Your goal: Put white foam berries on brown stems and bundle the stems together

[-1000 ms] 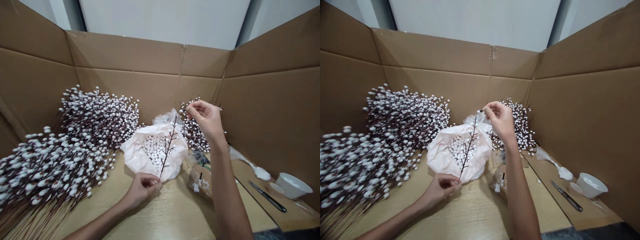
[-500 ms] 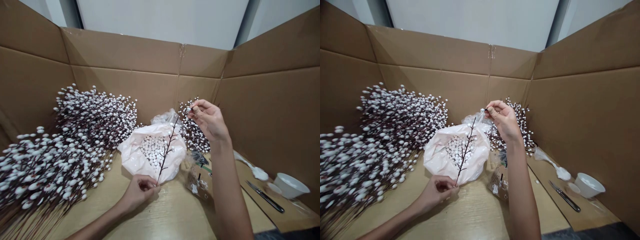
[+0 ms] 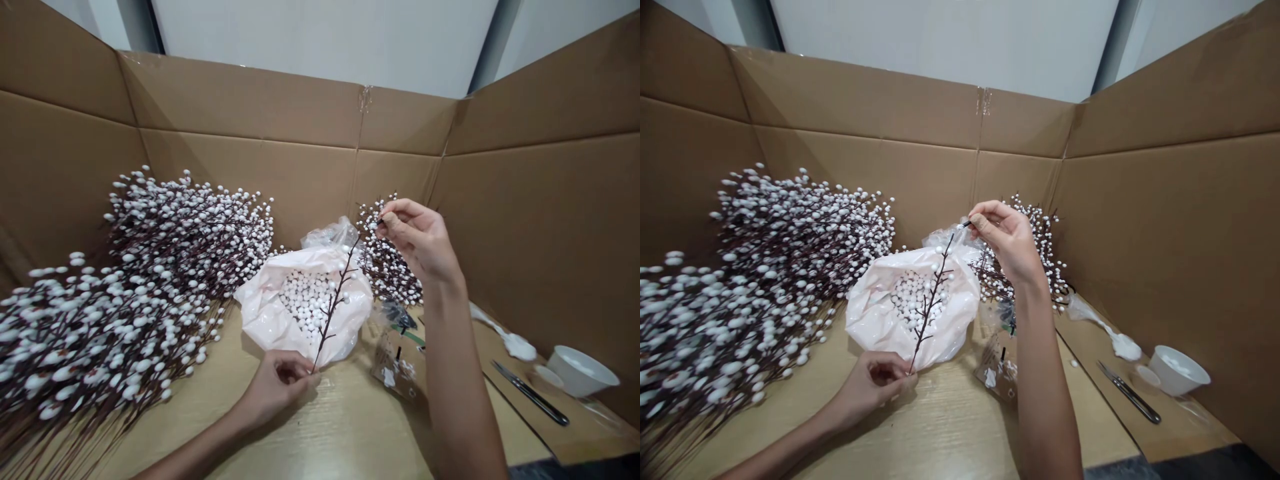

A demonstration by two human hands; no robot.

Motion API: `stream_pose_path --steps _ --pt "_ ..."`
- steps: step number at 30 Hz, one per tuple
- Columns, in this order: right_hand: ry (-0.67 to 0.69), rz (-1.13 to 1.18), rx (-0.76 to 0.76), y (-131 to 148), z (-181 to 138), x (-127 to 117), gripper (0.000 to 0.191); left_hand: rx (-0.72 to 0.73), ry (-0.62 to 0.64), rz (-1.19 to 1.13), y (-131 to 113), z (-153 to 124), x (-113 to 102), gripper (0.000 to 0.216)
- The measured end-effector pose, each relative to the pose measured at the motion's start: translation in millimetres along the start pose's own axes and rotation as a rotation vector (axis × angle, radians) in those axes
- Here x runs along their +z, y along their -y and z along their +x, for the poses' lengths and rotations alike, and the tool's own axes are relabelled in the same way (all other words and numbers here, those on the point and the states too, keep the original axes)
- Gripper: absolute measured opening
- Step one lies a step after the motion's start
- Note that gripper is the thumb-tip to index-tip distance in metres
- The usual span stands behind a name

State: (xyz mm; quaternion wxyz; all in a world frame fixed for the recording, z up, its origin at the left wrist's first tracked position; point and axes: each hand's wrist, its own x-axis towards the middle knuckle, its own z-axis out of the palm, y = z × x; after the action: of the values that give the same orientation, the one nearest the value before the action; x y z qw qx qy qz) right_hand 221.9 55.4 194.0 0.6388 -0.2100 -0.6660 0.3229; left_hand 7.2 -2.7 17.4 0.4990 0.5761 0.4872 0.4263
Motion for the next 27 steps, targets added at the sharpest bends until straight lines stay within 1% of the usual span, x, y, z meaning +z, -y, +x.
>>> stream_pose_path --steps 4,9,13,19,27 --pt "-0.004 -0.071 -0.045 0.8 -0.6 -1.7 0.017 -0.014 -0.023 -0.016 -4.3 -0.8 0.5 0.025" --pt "-0.002 -0.205 -0.143 -1.9 -0.3 -6.2 0.011 -0.023 -0.039 -0.013 -5.1 -1.5 0.6 0.025" --pt "-0.015 -0.264 -0.179 -2.4 -0.5 -7.2 0.007 -0.026 -0.032 -0.009 -5.9 -1.7 0.6 0.026" --pt "-0.028 -0.298 -0.187 -1.5 -0.8 -4.8 0.005 -0.012 -0.025 -0.007 -5.9 -1.7 0.1 0.024" --pt "-0.007 -0.261 -0.152 -1.3 -0.9 -4.1 0.005 0.01 -0.02 -0.003 -3.0 -1.5 -0.2 0.025"
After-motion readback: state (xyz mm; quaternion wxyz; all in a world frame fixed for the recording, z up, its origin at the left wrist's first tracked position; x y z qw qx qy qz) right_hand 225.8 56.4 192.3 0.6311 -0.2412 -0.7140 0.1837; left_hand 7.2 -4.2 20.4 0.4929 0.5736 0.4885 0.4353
